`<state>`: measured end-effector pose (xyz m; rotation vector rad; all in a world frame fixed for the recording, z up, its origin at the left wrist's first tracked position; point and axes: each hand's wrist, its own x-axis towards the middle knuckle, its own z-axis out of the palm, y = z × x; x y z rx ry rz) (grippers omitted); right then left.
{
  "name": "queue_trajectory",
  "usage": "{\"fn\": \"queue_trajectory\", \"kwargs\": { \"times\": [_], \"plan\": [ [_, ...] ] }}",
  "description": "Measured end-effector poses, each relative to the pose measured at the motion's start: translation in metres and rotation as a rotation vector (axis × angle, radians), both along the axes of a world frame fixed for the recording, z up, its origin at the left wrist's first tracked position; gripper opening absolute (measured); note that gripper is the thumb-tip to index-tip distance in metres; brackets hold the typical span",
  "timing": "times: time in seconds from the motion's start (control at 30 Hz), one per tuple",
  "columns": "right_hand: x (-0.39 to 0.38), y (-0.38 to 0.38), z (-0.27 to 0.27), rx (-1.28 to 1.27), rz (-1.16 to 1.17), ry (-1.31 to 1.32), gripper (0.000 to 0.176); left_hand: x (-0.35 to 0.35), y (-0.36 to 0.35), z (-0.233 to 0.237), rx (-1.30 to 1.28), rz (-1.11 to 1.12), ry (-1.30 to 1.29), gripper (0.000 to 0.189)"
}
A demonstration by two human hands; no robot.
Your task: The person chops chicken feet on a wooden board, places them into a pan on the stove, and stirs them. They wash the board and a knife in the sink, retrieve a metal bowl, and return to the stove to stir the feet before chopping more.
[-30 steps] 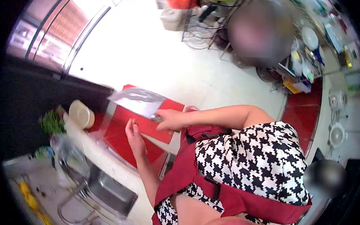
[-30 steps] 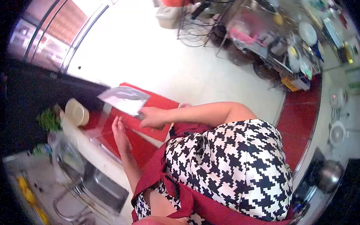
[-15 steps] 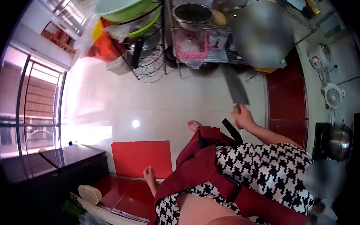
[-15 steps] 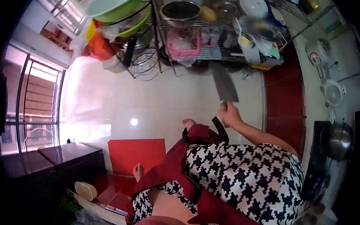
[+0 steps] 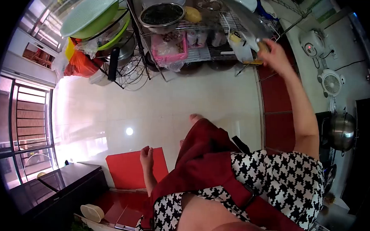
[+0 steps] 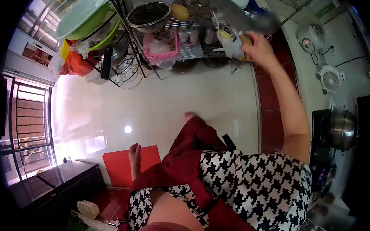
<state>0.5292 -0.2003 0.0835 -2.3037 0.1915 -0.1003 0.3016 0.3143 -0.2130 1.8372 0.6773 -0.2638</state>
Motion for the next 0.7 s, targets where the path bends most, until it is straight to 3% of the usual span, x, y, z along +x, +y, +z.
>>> {"fn": "queue_trajectory", "kwargs": {
  "times": [0.1, 0.27, 0.33, 0.43, 0.67, 0.7],
  "plan": [
    [0.042, -0.020, 0.030, -0.085, 0.055, 0.132, 0.050, -0.016, -0.013, -0.020, -0.026, -0.046, 0.013, 0.030],
    [0.125, -0.065, 0.021, 0.092, 0.146, 0.128, 0.049, -0.019, -0.050, -0.053, -0.072, -0.024, 0.041, 0.028],
    [0.157, -0.075, 0.023, 0.162, 0.220, 0.117, 0.053, -0.007, -0.076, -0.045, -0.099, 0.041, 0.051, 0.030],
    [0.193, -0.082, 0.016, 0.049, 0.256, 0.118, 0.058, 0.027, -0.129, -0.009, -0.096, 0.053, 0.031, 0.032],
    [0.259, -0.110, 0.000, 0.155, 0.380, 0.221, 0.070, 0.098, -0.216, 0.036, -0.117, -0.010, 0.054, 0.035],
    [0.265, -0.116, -0.001, 0.157, 0.393, 0.231, 0.072, 0.101, -0.223, 0.031, -0.245, 0.067, 0.024, 0.035]
  ]
}}
